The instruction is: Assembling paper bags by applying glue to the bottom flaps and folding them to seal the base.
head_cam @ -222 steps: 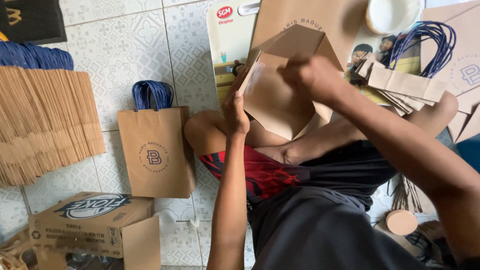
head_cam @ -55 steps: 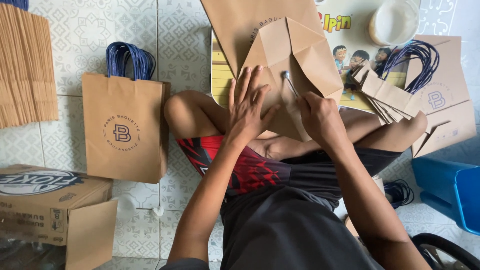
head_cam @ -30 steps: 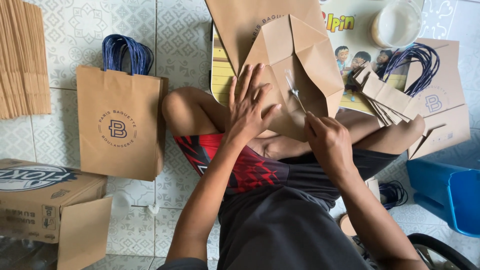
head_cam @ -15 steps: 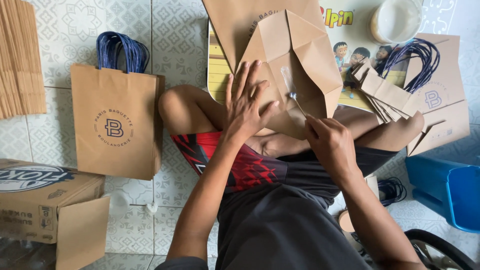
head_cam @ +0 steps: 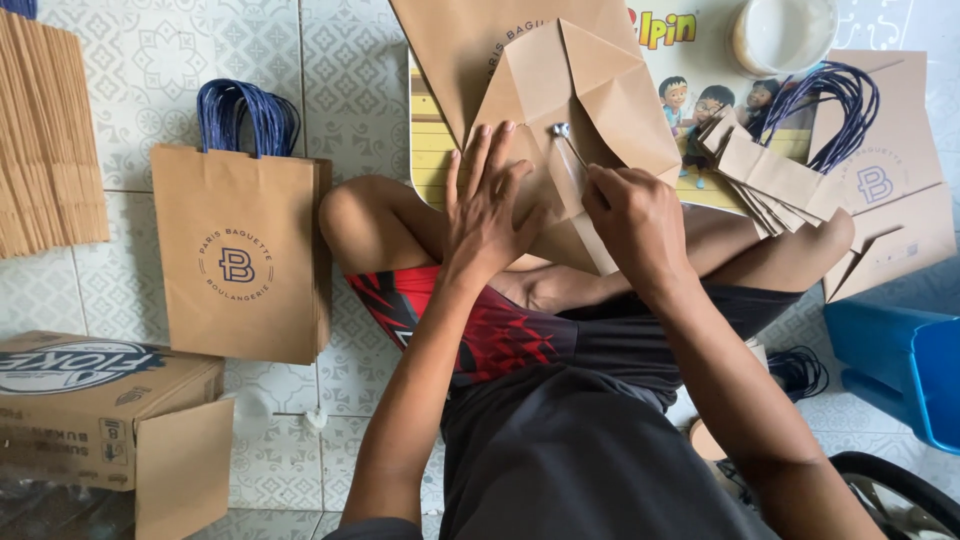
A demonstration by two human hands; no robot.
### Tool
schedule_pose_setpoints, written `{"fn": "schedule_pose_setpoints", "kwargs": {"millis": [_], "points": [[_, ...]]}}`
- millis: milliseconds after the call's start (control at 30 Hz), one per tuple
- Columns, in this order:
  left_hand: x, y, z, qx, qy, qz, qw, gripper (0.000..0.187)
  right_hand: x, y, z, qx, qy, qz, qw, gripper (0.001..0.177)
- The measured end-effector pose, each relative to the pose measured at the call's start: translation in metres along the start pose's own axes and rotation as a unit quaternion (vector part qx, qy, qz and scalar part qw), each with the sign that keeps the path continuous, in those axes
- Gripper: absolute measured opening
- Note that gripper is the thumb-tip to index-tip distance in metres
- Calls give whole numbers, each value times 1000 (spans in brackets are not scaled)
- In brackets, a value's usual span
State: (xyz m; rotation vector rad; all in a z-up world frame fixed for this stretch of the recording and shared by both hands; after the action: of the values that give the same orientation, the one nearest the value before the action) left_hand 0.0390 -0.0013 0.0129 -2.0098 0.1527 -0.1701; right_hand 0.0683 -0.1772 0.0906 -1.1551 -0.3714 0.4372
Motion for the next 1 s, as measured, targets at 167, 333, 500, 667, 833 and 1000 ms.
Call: {"fn": "schedule_pose_setpoints", "kwargs": {"millis": [167,333,500,667,833,1000], "points": [[2,-1,-1,0,-8,-7,1000,50,-29,-4,1,-13,22,24,999,8],[3,-5,-4,-14,2,-31,999,45,-71,-15,1,13,56,35,998,11],[4,-2,-8,14,-4,-91,996,48,-87,-26,-4,38,84,-23,996,14],[-10,-9,-31,71,-76,-79,991,67,-88,-31,-8,88,99,-64,989,14],[-15,-11,-44,76,-87,-32,993,63,-86,-30,-9,142,108,-78,981,14],[21,-45,-34,71,-3,-35,997,34,-88,-26,-14,151,131,-86,976,11]]}}
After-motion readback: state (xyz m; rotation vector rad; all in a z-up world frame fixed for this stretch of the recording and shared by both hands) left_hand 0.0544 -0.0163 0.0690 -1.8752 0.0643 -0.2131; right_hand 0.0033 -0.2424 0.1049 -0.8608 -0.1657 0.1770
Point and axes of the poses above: each hand's wrist, its own x-axis towards the middle knuckle, its own y-axis out of the palm, z = x × y, the point moved 4 cm from there along x, towards the middle knuckle, and after that the axes turned 13 degrees about z, right-handed, at the moved point
